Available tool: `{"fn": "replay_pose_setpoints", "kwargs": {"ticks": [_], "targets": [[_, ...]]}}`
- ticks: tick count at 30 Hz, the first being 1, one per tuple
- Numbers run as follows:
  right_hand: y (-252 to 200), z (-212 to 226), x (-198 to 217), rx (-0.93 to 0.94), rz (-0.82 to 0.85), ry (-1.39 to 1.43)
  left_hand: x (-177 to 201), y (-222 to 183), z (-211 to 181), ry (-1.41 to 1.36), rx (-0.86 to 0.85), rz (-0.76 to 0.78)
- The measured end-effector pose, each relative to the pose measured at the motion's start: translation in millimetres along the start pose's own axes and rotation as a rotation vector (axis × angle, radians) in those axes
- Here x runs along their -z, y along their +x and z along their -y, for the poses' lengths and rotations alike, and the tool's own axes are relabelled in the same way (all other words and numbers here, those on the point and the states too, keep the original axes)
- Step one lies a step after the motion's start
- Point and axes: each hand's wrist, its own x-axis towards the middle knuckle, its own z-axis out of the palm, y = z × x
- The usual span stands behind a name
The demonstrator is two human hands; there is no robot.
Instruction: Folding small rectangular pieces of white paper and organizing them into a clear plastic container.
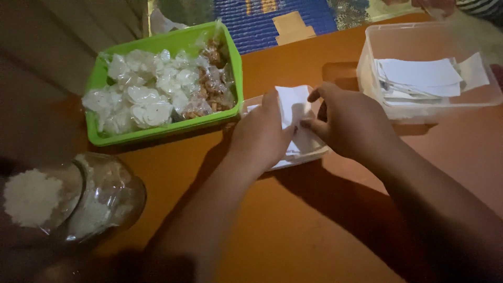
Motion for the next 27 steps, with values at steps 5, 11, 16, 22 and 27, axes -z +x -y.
{"fn": "replay_pose_setpoints", "kwargs": {"ticks": [5, 11, 16, 22, 27], "targets": [[-1, 2, -1, 0.007, 0.049, -0.063, -7, 3, 4, 0.046, -0.026, -0.004], [4, -8, -9, 0.095, 0.066, -0.214, -11, 0, 3, 0.064, -0.050, -0.020], [7, -14, -14, 0.168, 0.034, -0.321, -29, 8, 18, 0.100, -0.161, -0.064], [14, -27, -26, 0.242, -0.005, -0.328, -57, 24, 41, 0.389, -0.401, -0.380], [18, -37, -39, 0.439, -0.199, -0.448, -47, 12, 25, 0.337, -0.404, -0.301]]}}
